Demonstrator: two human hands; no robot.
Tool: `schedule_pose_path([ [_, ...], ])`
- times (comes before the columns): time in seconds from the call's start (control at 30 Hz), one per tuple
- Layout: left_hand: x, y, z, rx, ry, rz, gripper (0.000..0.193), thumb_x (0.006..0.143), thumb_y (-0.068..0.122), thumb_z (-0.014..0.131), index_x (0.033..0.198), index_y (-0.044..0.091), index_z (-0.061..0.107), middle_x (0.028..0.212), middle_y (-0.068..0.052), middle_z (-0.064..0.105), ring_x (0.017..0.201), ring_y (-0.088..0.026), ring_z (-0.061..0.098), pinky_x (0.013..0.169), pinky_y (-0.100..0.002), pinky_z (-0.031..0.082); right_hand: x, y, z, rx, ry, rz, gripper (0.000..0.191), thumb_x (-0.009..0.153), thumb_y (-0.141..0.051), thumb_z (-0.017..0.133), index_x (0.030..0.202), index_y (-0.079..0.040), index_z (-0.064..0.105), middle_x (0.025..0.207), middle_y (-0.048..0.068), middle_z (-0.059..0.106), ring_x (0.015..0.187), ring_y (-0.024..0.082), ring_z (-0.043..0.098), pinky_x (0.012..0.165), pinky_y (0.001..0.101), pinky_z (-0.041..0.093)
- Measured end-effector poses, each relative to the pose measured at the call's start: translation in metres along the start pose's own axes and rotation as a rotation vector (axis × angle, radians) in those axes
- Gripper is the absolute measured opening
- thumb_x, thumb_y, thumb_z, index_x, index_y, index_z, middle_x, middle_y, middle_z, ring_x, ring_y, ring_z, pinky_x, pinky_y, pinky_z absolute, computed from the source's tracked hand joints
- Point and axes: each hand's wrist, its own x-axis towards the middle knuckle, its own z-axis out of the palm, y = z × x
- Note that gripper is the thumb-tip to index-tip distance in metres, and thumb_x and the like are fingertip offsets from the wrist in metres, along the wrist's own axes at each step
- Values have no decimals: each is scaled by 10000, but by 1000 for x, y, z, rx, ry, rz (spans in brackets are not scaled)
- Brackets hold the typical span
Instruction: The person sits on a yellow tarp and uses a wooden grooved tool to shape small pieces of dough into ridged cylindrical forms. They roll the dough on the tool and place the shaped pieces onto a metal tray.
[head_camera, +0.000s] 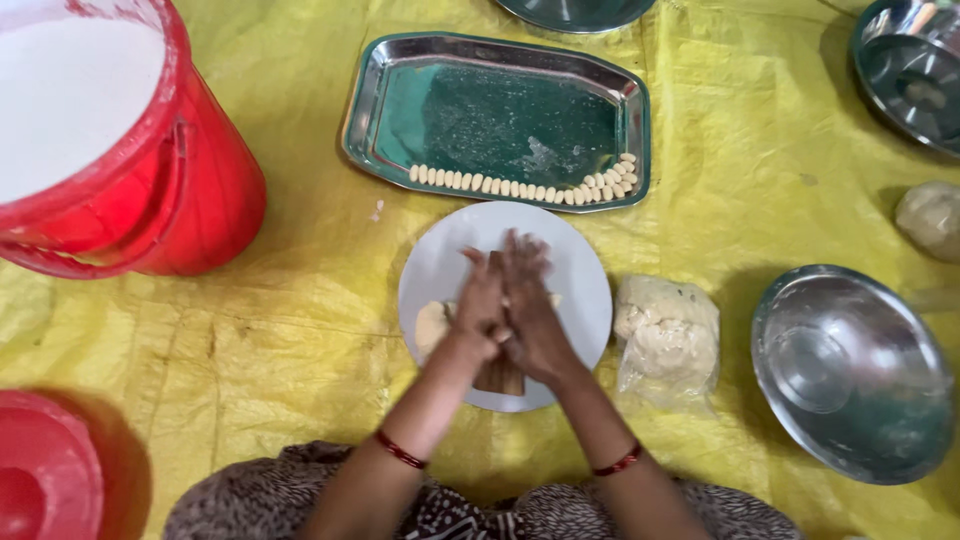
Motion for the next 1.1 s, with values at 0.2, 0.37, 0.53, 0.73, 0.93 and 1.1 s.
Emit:
schedule_pose_path([
  [0.2, -2, -3, 4, 78, 54, -20, 1217, 771, 882, 512, 1636, 237, -52, 1728, -114, 61, 1614, -285, 99, 1305, -488, 105, -14, -10, 18, -41, 134, -282, 988, 898, -732, 21, 1689, -140, 30, 1765, 163, 11, 1644, 368, -31, 1338, 606, 51],
  [0.37, 14, 12, -14, 195, -132, 115, 1216, 786, 851, 548, 1675, 185, 53, 1703, -188, 203, 1582, -336, 181, 1302, -483, 78, -4, 4, 12, 38, -39, -130, 1140, 892, -903, 34, 1644, -49, -29, 1750, 207, 12, 1619, 402, -2, 1297, 548, 79],
  [0.53, -4, -9, 5, -131, 150, -404, 979, 928, 810, 181, 1660, 161, 168, 1635, -190, 385, 1554, -363, 282, 1271, -525, 180, -8, 13, 12, -45, 103, -258, 1088, 919, -848, 117, 1669, -65, 26, 1757, 226, 73, 1634, 456, 7, 1319, 571, 49],
  [0.73, -2, 5, -1, -155, 223, -445, 987, 911, 838, 192, 1673, 211, 160, 1631, -156, 425, 1508, -276, 370, 1222, -464, 214, -15, 17, 23, -12, 15, -307, 1091, 975, -849, 217, 1654, -7, 72, 1740, 258, 123, 1644, 435, 64, 1340, 562, 93],
  [0.93, -3, -10, 17, -78, 128, -521, 1036, 851, 875, 146, 1662, 230, 128, 1610, -192, 436, 1490, -349, 389, 1186, -504, 276, -11, 20, 15, -60, 164, -334, 1023, 988, -751, 301, 1673, -24, 81, 1754, 211, 165, 1653, 434, 59, 1348, 599, 51],
  [1.1, -2, 14, 13, -74, 106, -466, 1080, 827, 897, 147, 1675, 230, 96, 1644, -148, 404, 1533, -329, 363, 1220, -515, 284, -15, 2, 25, -150, 162, -429, 1027, 955, -786, 234, 1657, -46, 113, 1775, 190, 140, 1688, 371, 119, 1347, 640, 2],
])
